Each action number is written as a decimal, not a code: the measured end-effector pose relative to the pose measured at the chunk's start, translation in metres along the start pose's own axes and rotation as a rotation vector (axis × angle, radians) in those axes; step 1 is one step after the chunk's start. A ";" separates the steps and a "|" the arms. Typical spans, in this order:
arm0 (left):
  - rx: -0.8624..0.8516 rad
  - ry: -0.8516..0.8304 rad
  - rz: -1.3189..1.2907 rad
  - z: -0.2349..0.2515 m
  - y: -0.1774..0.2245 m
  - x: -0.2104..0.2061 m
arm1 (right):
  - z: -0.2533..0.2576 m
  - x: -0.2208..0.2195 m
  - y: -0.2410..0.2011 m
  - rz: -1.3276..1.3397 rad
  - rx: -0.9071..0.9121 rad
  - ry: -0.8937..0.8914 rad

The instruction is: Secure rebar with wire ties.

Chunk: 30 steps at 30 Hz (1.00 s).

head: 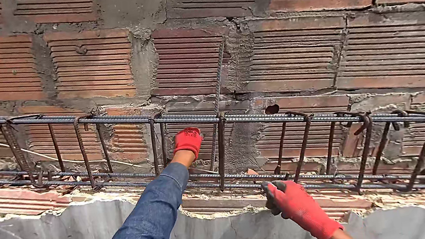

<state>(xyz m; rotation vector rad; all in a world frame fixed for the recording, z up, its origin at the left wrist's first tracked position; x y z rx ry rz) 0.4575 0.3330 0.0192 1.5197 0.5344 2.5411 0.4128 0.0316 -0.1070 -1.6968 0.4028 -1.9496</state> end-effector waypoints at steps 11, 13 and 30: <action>0.228 -0.240 -0.274 -0.091 -0.055 0.034 | 0.039 -0.034 -0.041 0.720 -0.070 0.078; 0.281 -0.220 -0.465 -0.124 -0.061 0.036 | 0.044 -0.042 -0.042 0.747 -0.070 0.108; 0.375 -0.112 -0.520 -0.238 -0.123 0.036 | 0.011 -0.032 -0.112 0.264 0.033 0.115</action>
Point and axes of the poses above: each hand's wrist, its own z-axis towards the middle knuckle, its own x-axis out of the back of the hand, y = z × x, the point moved 6 cm from there along z, towards the middle knuckle, and after that the axes turned 9 degrees about -z, right-handed, at the moved point
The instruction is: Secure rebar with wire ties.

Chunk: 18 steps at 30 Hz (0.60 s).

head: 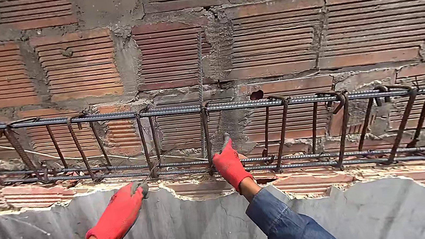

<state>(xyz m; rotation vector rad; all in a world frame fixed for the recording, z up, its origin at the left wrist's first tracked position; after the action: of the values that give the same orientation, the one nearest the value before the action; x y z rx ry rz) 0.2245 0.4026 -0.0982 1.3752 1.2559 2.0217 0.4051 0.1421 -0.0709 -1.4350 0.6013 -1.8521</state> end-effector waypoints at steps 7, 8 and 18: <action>0.002 -0.018 -0.021 -0.047 0.008 -0.004 | 0.017 -0.012 0.020 0.182 -0.143 0.005; 0.013 -0.049 -0.037 -0.060 0.010 -0.013 | 0.018 -0.013 0.019 0.100 -0.112 -0.040; -0.014 -0.041 -0.171 -0.075 -0.014 -0.005 | 0.034 0.033 0.029 0.748 -0.220 0.028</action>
<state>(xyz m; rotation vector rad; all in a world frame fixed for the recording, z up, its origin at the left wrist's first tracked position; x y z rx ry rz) 0.1579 0.3720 -0.1213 1.2508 1.2930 1.8738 0.4406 0.1003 -0.0612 -1.0921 1.1941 -1.2343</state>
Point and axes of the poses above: each hand's wrist, its own z-axis towards the middle knuckle, its own x-axis out of the back of the hand, y = z × x, the point moved 6 cm from there along z, towards the middle knuckle, and after that the axes turned 9 degrees about -z, right-handed, at the moved point
